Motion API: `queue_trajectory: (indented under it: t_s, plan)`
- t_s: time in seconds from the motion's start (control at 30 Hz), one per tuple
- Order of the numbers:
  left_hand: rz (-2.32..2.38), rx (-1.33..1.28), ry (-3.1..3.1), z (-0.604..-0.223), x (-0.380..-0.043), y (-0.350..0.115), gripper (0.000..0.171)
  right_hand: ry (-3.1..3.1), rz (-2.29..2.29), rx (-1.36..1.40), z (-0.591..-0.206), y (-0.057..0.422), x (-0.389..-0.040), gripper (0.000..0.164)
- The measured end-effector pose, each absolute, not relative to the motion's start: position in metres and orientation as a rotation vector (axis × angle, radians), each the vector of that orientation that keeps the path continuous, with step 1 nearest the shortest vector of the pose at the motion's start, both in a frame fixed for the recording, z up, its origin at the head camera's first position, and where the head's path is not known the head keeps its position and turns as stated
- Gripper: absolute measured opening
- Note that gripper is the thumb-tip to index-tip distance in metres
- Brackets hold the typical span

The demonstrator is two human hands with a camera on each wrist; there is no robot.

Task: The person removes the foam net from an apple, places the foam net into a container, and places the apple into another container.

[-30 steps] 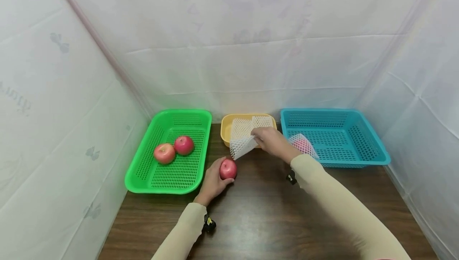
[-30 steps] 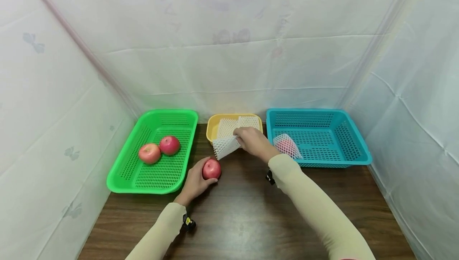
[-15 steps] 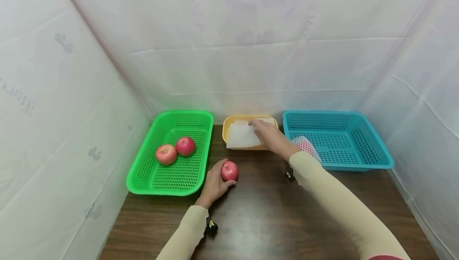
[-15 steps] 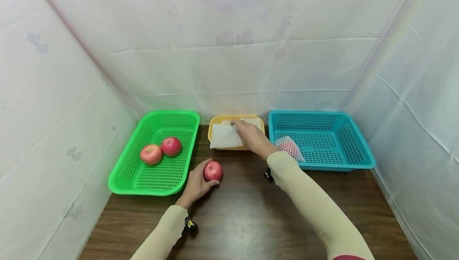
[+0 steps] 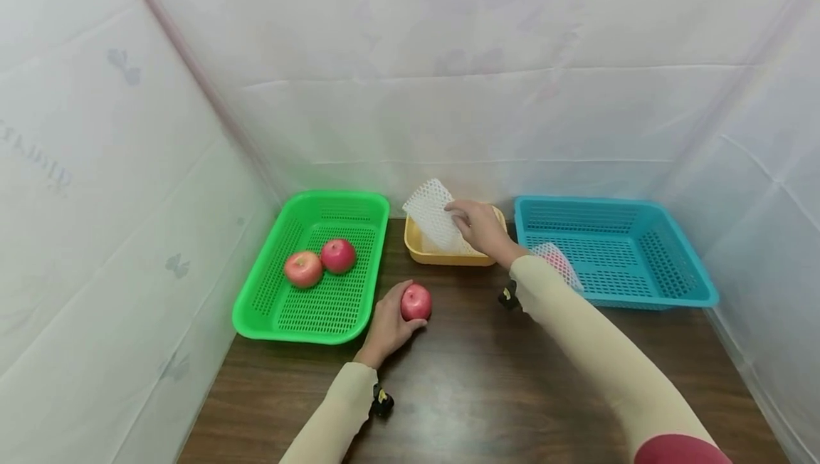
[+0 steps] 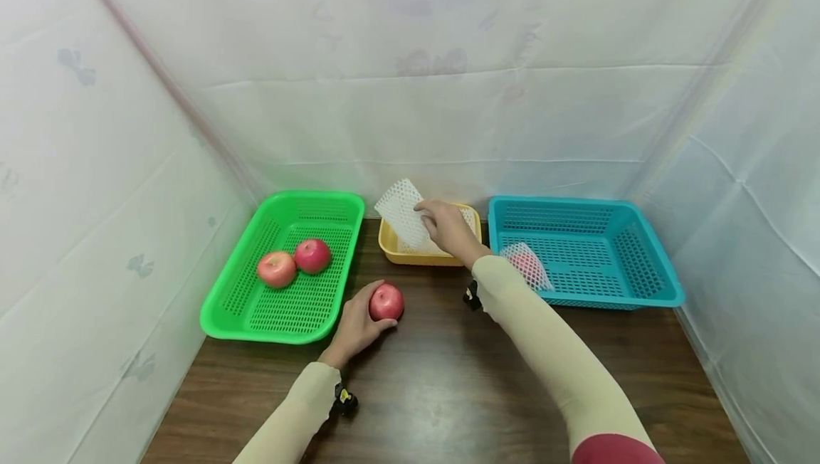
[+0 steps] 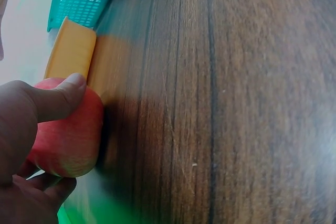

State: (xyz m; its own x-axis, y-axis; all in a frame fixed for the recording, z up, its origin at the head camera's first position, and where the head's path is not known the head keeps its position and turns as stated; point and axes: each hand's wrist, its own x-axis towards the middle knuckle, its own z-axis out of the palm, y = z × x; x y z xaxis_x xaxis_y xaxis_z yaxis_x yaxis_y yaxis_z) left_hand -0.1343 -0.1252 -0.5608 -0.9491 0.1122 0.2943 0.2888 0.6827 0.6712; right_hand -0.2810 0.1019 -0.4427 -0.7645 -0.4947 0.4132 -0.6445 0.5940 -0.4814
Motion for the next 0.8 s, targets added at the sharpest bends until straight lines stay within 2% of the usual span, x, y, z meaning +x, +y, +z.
queue_trajectory:
  t_s: [0.3, 0.8]
  plan:
    - [-1.108, -0.295, -2.692, -0.56, -0.132, -0.124, 0.085, -2.678, 1.157, 0.828, -0.456, 0.089, -0.285, 0.035]
    - [-1.107, -0.297, -2.682, -0.559, -0.131, -0.123, 0.084, -2.812, 1.121, 0.822, -0.477, 0.08, -0.288, 0.042]
